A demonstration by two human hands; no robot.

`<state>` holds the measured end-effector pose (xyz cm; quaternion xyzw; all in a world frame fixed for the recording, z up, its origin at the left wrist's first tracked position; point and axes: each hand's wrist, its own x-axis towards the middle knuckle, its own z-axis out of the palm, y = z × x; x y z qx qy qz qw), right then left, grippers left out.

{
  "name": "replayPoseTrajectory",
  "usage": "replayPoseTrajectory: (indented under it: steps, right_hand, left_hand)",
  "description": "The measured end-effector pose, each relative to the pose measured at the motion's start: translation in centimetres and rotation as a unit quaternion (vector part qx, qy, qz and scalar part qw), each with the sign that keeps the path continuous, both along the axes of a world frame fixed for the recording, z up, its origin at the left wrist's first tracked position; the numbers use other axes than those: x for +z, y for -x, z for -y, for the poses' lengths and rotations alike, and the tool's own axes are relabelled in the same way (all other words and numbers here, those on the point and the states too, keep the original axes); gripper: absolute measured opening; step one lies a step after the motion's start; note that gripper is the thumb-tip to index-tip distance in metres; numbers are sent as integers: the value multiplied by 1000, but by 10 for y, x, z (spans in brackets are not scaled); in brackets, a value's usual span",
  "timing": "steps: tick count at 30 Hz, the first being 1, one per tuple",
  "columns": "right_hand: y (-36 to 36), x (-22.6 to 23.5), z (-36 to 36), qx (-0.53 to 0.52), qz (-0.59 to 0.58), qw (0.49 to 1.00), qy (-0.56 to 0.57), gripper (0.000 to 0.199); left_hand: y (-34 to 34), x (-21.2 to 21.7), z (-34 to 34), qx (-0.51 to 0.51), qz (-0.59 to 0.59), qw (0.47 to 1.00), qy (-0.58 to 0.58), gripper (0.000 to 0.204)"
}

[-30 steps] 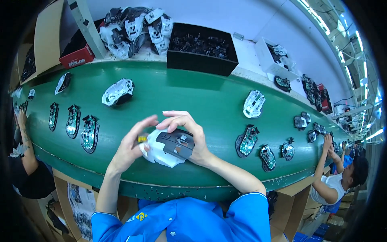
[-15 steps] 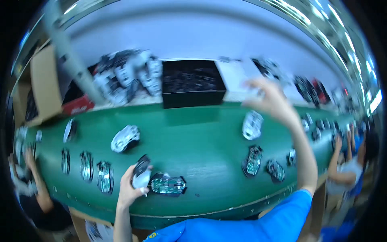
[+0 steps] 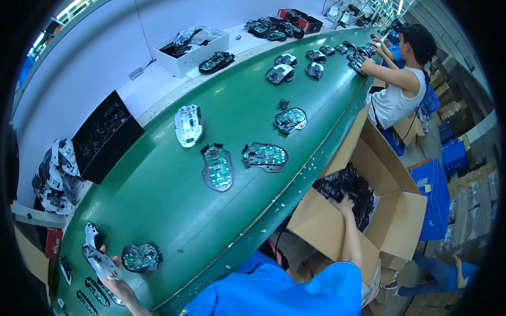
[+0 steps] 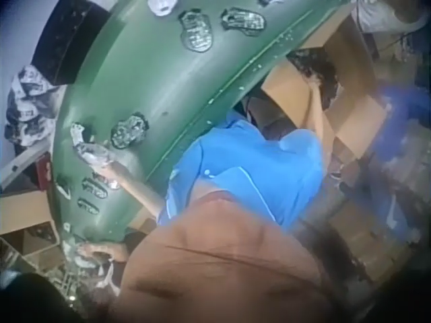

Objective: The person assembles computer mice on a conveyor belt by installing internal components into mouse shells, attaching side panels and upper covers, and fitting the assembled shells onto mouse bases by hand.

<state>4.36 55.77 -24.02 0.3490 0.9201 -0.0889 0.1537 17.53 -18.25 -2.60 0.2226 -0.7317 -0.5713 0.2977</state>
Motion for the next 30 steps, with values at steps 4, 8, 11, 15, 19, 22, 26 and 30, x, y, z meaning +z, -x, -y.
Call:
replayPoseTrajectory:
  steps: [4,8,11,15,19,22,26,30]
  right_hand:
    - [56,-27,19,178,-3,980,89,107]
    - [70,-52,21,271,111,945,148,91]
    - [87,34,-1,127,-92,987,19,30]
    - [123,224,-12,142,-623,738,-215,18]
    - [187,313,148,303,-520,790,116,27]
    - [246,293,218,559,-250,789,-48,56]
    - [310,253,223,554,-138,821,-8,56]
    - [334,239,229,567,-142,809,65,34]
  left_hand:
    - [1,25,-5,21,59,987,150,80]
    - [5,23,-12,34,73,985,155,75]
    - [-4,16,4,40,87,986,137,74]
    - [-2,18,2,59,101,982,151,78]
    - [-1,20,-2,69,111,981,144,72]
    - [11,19,-11,64,98,985,130,74]
    - [4,9,-8,71,108,974,188,78]
    - [0,8,-3,72,83,987,118,81]
